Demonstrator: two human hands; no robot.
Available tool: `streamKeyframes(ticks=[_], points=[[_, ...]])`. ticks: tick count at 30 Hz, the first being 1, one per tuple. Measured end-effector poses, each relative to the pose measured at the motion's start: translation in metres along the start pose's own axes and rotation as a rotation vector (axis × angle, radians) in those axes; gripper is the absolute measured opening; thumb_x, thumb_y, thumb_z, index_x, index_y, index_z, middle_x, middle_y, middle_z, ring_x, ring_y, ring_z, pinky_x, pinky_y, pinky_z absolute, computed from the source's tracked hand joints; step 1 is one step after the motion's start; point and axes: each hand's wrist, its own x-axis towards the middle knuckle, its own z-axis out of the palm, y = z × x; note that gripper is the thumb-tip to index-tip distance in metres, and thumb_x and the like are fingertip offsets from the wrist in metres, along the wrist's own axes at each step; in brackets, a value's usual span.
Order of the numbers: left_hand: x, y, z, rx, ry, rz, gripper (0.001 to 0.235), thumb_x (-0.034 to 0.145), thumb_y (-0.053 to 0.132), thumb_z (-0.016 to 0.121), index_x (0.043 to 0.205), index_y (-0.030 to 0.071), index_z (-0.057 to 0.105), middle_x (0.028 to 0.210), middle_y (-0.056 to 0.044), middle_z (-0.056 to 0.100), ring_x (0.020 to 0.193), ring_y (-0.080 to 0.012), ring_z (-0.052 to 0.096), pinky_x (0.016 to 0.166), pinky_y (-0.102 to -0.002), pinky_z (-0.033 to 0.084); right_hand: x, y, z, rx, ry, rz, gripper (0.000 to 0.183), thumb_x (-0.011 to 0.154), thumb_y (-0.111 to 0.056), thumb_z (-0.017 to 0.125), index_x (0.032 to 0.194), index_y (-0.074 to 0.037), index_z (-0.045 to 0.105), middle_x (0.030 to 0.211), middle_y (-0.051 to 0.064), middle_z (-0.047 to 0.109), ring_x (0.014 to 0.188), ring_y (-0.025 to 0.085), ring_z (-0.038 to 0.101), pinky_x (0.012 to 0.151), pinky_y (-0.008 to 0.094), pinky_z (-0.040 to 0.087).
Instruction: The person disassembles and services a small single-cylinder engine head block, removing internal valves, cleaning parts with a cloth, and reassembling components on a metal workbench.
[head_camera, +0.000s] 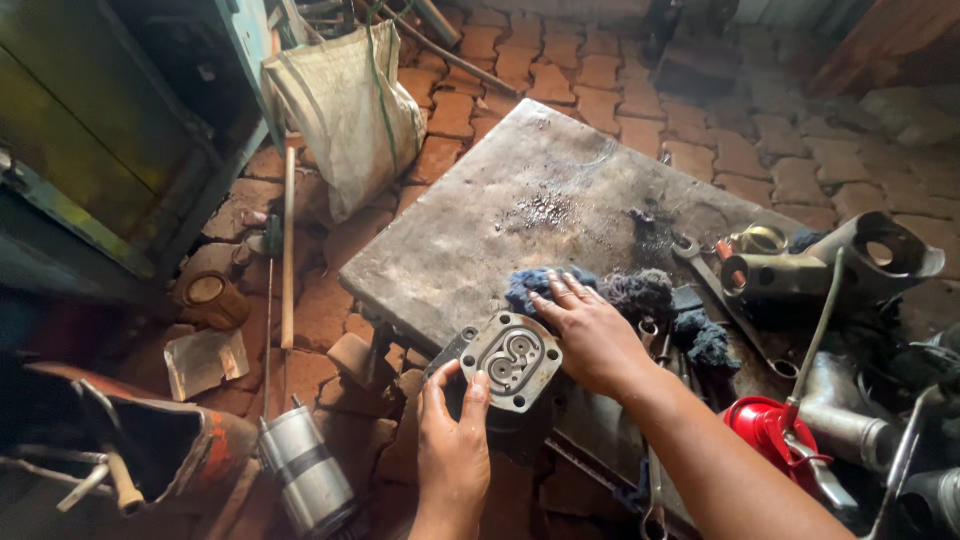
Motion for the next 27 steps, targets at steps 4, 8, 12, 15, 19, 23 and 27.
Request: streamKeyframes(ticks=[4,8,12,15,19,23,27], points=[[0.001,-0.003,0.001,-0.02,-0.008,0.003,0.039,0.092,0.033,0.068,0.12,0.005,0.065,0.114,-0.01,0.069,0.106,-0.0212,0.065,0.094,-0.034,0.05,-0.013,-0.006,-0.001,-0.004,0.189,-0.155,0.062,0.076,-0.001,0.064,0.137,-0.014,0.063,0.15,0.014,0.053,0.141,0.028,0.05,0.117,0.039,0.038],[0.0,-0.001,0.001,0.009,0.008,0.041,0.039,0.093,0.033,0.068,0.12,0.005,0.065,0.115,-0.011,0.069,0.108,-0.0211,0.065,0.095,-0.034,0.049,-0.025,-0.019,-0.02,0.222,0.134,-0.005,0.042,0.083,-0.01,0.07,0.124,-0.018,0.07,0.125,0.008,0.068,0.116,0.028,0.064,0.099,0.037,0.052],[-0.002,-0.001,0.004,0.037,0.01,-0.007,0.04,0.093,0.033,0.066,0.122,0.005,0.063,0.116,-0.011,0.07,0.108,-0.0205,0.066,0.095,-0.034,0.049,-0.03,-0.024,-0.033,0.231,0.144,0.121,0.023,0.082,-0.014,0.073,0.105,-0.016,0.077,0.111,0.009,0.073,0.106,0.028,0.068,0.092,0.038,0.054],[-0.002,-0.002,0.005,0.017,-0.006,0.037,0.038,0.095,0.032,0.065,0.12,0.004,0.064,0.115,-0.013,0.07,0.107,-0.0222,0.066,0.095,-0.035,0.049,-0.035,-0.013,-0.042,0.428,0.045,0.34,0.027,0.081,-0.014,0.074,0.106,-0.019,0.08,0.108,0.009,0.077,0.095,0.027,0.072,0.087,0.038,0.057],[-0.002,0.001,0.004,0.035,0.009,0.01,0.038,0.094,0.032,0.066,0.121,0.004,0.064,0.115,-0.012,0.069,0.109,-0.0218,0.065,0.095,-0.035,0.048,-0.035,0.006,-0.05,0.453,0.178,0.535,0.023,0.089,-0.019,0.069,0.11,-0.021,0.08,0.112,0.007,0.077,0.093,0.024,0.074,0.085,0.04,0.058],[0.001,0.0,0.003,0.023,-0.011,-0.029,0.04,0.092,0.033,0.067,0.121,0.006,0.065,0.114,-0.011,0.071,0.109,-0.0223,0.066,0.096,-0.036,0.049,-0.015,0.004,-0.027,0.268,0.489,0.393,0.03,0.103,-0.016,0.05,0.123,-0.012,0.072,0.129,0.009,0.072,0.109,0.024,0.073,0.1,0.036,0.058],[0.004,-0.007,0.0,0.077,-0.003,0.047,0.041,0.091,0.035,0.068,0.12,0.006,0.066,0.116,-0.012,0.07,0.111,-0.0231,0.065,0.098,-0.036,0.047,-0.003,-0.01,0.009,0.009,0.472,-0.056,0.041,0.094,-0.029,0.061,0.119,0.001,0.072,0.135,0.024,0.06,0.131,0.042,0.057,0.107,0.051,0.043]])
